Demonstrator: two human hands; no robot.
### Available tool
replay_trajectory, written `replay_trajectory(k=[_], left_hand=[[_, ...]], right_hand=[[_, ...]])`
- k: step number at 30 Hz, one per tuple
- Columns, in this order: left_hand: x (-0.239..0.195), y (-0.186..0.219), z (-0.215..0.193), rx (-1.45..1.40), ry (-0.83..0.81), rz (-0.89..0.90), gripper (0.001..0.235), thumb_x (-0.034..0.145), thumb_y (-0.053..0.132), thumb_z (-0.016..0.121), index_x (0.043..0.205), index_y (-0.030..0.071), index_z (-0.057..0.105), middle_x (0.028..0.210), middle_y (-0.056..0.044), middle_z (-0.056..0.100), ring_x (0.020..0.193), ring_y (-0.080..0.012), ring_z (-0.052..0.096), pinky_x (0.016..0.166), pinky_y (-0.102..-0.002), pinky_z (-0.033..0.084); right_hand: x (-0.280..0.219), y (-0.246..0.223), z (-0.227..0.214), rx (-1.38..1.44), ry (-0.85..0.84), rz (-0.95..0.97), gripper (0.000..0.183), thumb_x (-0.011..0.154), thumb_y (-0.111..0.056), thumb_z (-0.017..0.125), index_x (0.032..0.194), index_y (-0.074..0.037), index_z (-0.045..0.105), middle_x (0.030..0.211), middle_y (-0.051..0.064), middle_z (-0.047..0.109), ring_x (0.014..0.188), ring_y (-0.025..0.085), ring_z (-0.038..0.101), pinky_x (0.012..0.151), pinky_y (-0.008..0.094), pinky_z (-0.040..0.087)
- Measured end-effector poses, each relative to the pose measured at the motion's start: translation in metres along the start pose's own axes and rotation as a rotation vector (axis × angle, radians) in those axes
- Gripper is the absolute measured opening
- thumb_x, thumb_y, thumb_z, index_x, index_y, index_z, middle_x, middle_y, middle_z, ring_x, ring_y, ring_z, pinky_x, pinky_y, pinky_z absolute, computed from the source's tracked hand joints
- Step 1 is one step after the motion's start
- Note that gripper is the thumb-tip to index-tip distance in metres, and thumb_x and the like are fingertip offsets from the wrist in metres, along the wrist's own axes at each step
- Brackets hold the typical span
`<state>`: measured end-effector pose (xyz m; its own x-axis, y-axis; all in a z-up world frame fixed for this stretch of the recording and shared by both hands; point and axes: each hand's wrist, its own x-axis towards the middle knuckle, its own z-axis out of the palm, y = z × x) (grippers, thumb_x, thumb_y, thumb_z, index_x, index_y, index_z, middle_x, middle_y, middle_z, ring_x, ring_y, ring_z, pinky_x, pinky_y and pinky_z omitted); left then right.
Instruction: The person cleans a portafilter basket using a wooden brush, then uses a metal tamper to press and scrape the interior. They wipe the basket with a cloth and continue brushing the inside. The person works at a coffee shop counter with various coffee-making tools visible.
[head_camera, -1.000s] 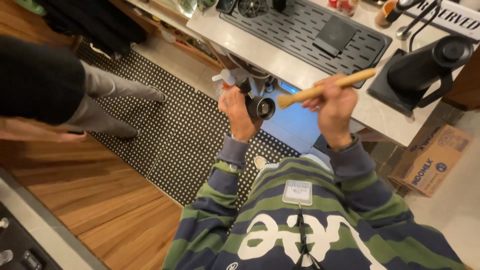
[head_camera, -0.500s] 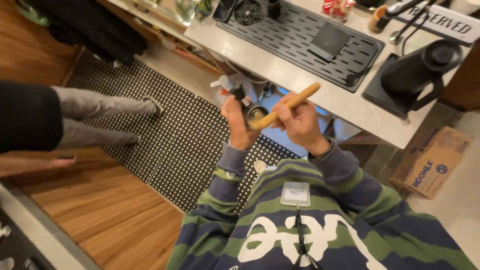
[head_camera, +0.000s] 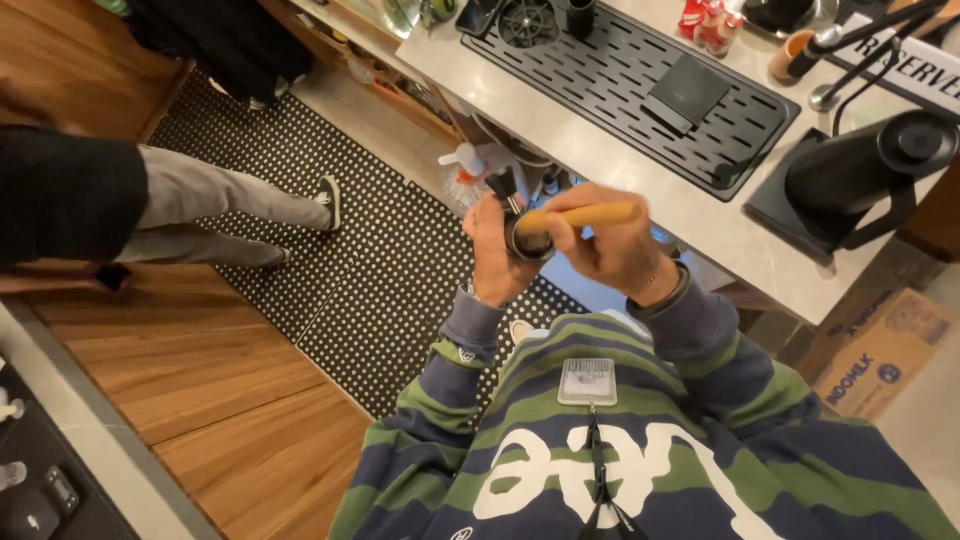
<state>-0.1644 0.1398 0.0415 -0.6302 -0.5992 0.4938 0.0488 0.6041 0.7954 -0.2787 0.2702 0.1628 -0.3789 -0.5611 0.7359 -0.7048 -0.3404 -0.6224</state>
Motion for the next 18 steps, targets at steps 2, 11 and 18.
replay_trajectory(k=[2,11,18], left_hand=[[-0.003,-0.002,-0.004,0.004,-0.011,0.0,0.053,0.061,0.033,0.085,0.104,0.015,0.058,0.09,-0.006,0.063,0.09,-0.0226,0.063,0.111,-0.036,0.02],[-0.003,0.011,-0.012,0.049,0.03,-0.024,0.047,0.071,0.037,0.085,0.102,0.014,0.057,0.091,-0.007,0.06,0.092,-0.0245,0.062,0.109,-0.037,0.024],[0.007,0.015,-0.022,0.082,-0.012,0.137,0.05,0.072,0.037,0.079,0.105,0.008,0.056,0.096,-0.014,0.057,0.092,-0.0328,0.058,0.101,-0.042,0.029]], right_hand=[[-0.013,0.017,0.004,0.176,-0.083,0.058,0.017,0.099,-0.018,0.067,0.097,-0.003,0.075,0.059,0.002,0.058,0.05,0.016,0.059,0.045,0.026,0.048],[-0.016,0.042,0.009,0.423,0.017,0.276,0.029,0.104,-0.022,0.061,0.086,0.0,0.066,0.053,0.001,0.05,0.044,0.007,0.051,0.041,0.023,0.04],[-0.004,0.038,-0.001,0.372,0.184,0.326,0.03,0.104,-0.019,0.058,0.08,-0.001,0.061,0.058,0.004,0.05,0.059,0.008,0.052,0.049,0.025,0.039]])
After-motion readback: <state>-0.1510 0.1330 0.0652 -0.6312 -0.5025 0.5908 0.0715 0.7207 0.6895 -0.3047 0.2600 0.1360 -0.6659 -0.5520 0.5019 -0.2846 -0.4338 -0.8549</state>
